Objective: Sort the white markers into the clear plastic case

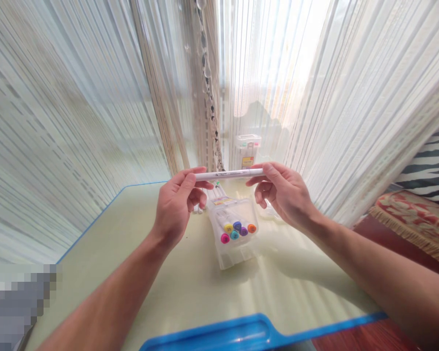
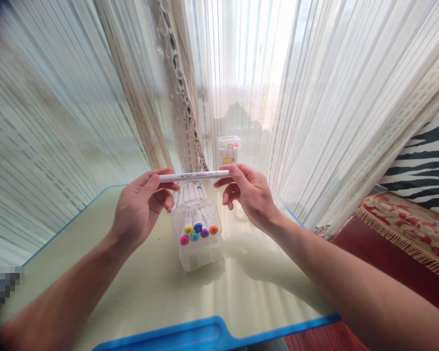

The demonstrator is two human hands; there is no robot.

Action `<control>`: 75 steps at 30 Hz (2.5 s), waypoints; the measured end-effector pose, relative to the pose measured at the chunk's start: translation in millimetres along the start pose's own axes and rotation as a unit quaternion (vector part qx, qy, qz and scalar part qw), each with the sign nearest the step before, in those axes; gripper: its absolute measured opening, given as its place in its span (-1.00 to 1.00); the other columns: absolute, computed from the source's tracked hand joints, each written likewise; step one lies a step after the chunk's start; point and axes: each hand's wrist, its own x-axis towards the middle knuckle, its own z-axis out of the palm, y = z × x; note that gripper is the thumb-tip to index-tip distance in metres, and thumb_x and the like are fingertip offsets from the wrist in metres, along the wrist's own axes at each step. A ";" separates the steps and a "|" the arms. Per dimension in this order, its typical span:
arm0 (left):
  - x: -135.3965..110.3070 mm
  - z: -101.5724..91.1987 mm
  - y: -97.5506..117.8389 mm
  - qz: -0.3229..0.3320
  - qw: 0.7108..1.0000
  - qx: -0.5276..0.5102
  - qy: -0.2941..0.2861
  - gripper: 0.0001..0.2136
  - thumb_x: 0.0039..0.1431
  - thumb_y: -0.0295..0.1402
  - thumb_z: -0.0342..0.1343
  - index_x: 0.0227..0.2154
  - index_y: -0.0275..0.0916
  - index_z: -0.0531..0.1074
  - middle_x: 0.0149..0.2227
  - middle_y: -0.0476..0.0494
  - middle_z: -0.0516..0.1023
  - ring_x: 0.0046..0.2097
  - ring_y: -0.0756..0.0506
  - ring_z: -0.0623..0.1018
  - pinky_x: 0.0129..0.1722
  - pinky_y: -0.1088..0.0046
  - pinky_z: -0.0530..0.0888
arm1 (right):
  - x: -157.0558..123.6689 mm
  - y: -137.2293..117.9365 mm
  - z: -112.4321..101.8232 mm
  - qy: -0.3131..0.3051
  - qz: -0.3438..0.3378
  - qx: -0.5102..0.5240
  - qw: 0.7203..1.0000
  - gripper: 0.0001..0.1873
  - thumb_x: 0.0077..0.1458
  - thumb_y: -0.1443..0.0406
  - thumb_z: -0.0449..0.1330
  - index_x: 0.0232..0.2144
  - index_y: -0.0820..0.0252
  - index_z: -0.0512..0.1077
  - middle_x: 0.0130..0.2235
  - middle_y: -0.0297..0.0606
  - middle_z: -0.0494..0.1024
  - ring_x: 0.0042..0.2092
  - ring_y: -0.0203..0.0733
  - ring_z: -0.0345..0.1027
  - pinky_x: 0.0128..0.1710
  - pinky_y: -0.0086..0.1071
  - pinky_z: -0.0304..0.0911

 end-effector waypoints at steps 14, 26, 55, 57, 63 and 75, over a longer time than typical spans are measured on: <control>-2.3 0.2 -0.5 0.029 0.991 0.130 -0.008 -0.69 -0.03 -0.24 0.45 -0.37 -0.33 0.49 -0.53 -0.05 0.53 -0.55 0.06 0.40 -0.55 0.53 0.33 | -2.5 5.7 -0.9 -0.021 -0.022 -0.041 0.999 -0.70 -0.03 0.23 0.51 -0.37 0.25 0.50 -0.53 -0.32 0.58 -0.63 -0.36 0.38 -0.72 -0.53 0.23; 0.5 -2.7 -3.1 0.004 0.998 0.055 -0.007 -0.71 0.28 -0.16 0.15 -0.24 -0.32 0.57 -0.50 -0.11 0.56 -0.56 0.01 0.46 -0.57 0.49 0.34 | -2.4 -4.1 1.3 -0.015 0.029 0.013 0.999 -0.70 0.19 0.13 0.31 -0.24 0.30 0.57 -0.43 -0.16 0.65 -0.62 -0.28 0.42 -0.72 -0.47 0.25; 1.6 -1.1 -1.7 0.010 0.997 0.072 0.018 -0.72 0.12 -0.19 0.32 -0.25 -0.33 0.61 -0.47 -0.10 0.56 -0.56 0.05 0.41 -0.56 0.50 0.35 | -0.3 -4.0 -0.4 0.015 0.007 -0.022 1.000 -0.74 0.11 0.17 0.40 -0.28 0.27 0.61 -0.46 -0.25 0.61 -0.63 -0.36 0.37 -0.72 -0.49 0.20; 2.0 -0.8 -1.0 0.003 0.998 0.061 0.022 -0.72 0.15 -0.18 0.28 -0.23 -0.33 0.61 -0.46 -0.11 0.57 -0.56 0.04 0.42 -0.56 0.49 0.36 | -0.4 -5.4 -0.5 0.017 0.014 -0.017 1.000 -0.73 0.13 0.16 0.36 -0.25 0.27 0.61 -0.45 -0.23 0.62 -0.62 -0.34 0.38 -0.72 -0.48 0.20; 2.2 0.0 0.1 -0.003 0.998 0.054 0.028 -0.72 0.17 -0.19 0.25 -0.21 -0.33 0.59 -0.45 -0.13 0.59 -0.56 0.04 0.43 -0.56 0.49 0.36 | 1.1 -5.0 -1.3 0.020 0.015 -0.015 1.000 -0.74 0.09 0.15 0.38 -0.28 0.26 0.59 -0.44 -0.22 0.64 -0.63 -0.33 0.38 -0.73 -0.47 0.19; 0.2 -3.3 -4.4 -0.003 0.995 0.102 -0.006 -0.73 -0.04 -0.28 0.46 -0.38 -0.31 0.52 -0.61 0.04 0.44 -0.58 0.09 0.34 -0.59 0.56 0.28 | 0.2 4.9 -4.8 -0.001 -0.001 -0.055 0.998 -0.73 -0.05 0.24 0.52 -0.37 0.22 0.54 -0.63 -0.45 0.44 -0.67 -0.40 0.26 -0.74 -0.53 0.12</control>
